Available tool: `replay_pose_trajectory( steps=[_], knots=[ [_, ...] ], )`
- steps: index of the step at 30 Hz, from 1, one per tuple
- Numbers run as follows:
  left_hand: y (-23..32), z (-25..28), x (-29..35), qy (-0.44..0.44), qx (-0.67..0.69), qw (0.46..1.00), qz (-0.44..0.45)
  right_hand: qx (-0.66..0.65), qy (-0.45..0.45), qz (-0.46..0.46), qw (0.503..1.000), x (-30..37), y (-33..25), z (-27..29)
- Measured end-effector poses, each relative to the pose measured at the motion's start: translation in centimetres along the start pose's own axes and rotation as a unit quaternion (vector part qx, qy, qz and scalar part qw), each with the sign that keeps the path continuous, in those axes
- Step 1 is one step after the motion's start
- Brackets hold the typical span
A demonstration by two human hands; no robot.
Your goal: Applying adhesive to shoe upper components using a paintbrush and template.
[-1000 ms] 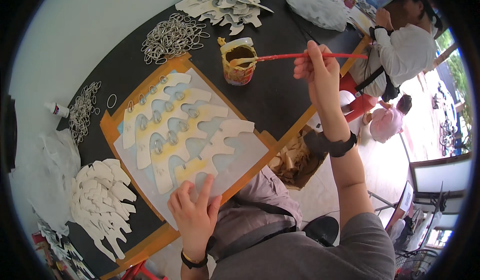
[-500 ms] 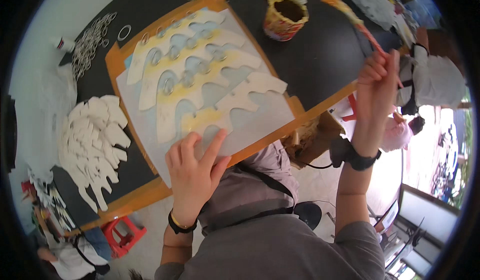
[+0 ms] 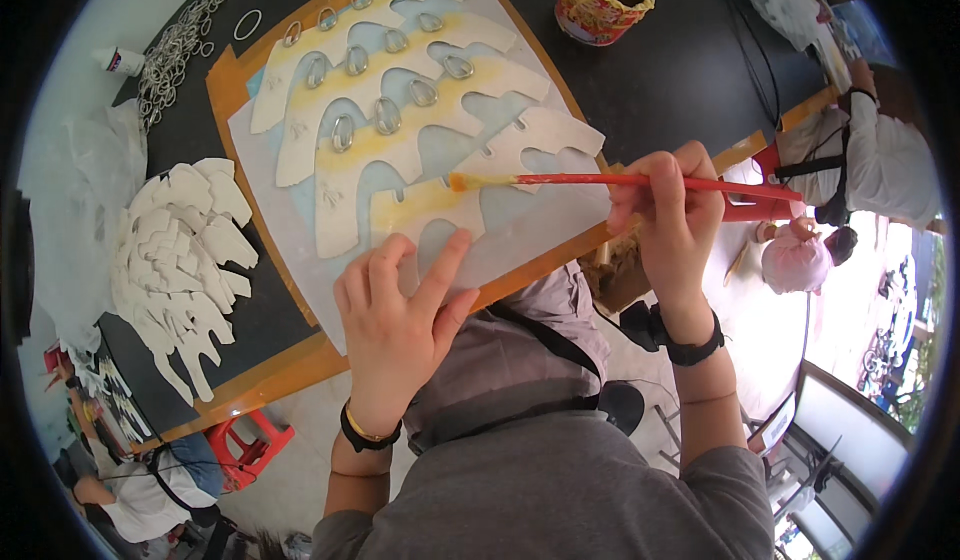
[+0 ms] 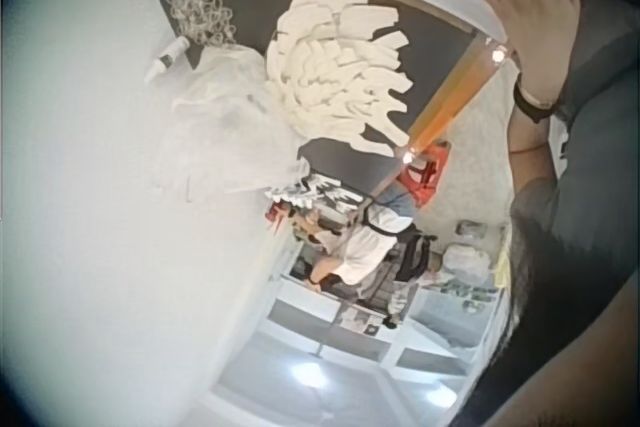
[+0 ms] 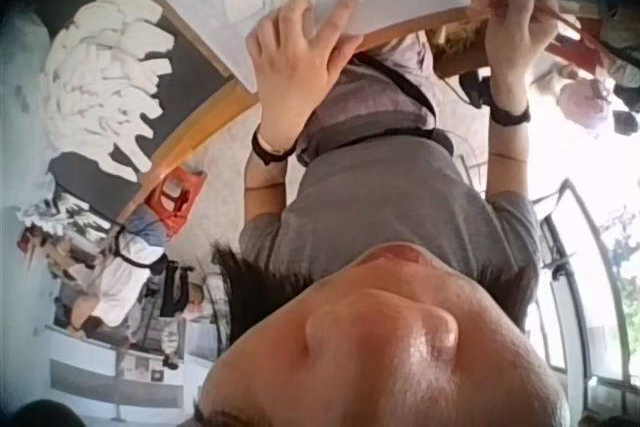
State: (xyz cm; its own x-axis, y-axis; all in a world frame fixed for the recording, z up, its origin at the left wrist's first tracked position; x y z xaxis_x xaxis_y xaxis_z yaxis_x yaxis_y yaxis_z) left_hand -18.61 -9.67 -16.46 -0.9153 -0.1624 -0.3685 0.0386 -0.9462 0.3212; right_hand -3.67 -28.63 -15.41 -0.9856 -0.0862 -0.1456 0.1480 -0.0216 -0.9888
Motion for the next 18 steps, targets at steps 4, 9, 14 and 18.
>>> replay_pose_trajectory(
  steps=[4,9,14,18],
  knots=[
    [-0.2,0.0,0.1,-0.001,-0.001,1.0,0.005,0.038,0.011,0.014,0.999,-0.3,-0.4,0.5],
    [-0.2,0.1,-0.1,-0.002,0.01,1.0,0.01,0.031,-0.003,0.088,0.996,0.4,-1.6,0.8],
    [-0.1,-0.1,-0.2,-0.012,0.015,1.0,0.017,0.033,-0.03,0.083,0.996,0.5,-0.9,0.0],
    [0.0,0.1,-0.2,-0.013,0.014,1.0,0.013,0.099,0.005,0.109,0.989,0.5,-1.9,1.5]
  ],
)
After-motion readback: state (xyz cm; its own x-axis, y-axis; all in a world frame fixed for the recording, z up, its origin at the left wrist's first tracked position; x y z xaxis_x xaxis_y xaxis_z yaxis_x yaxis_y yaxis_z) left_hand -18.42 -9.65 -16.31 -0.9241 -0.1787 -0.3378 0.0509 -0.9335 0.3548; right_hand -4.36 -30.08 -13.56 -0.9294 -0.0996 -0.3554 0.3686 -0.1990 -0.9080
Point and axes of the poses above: each hand's wrist, its own x-axis away from the middle knuckle, its own z-axis out of the back of the hand, y = z × x, the point moved 7 cm from there along -x, towards the middle knuckle, and after that the axes turned 10 degrees about y, right-handed, at the moved point
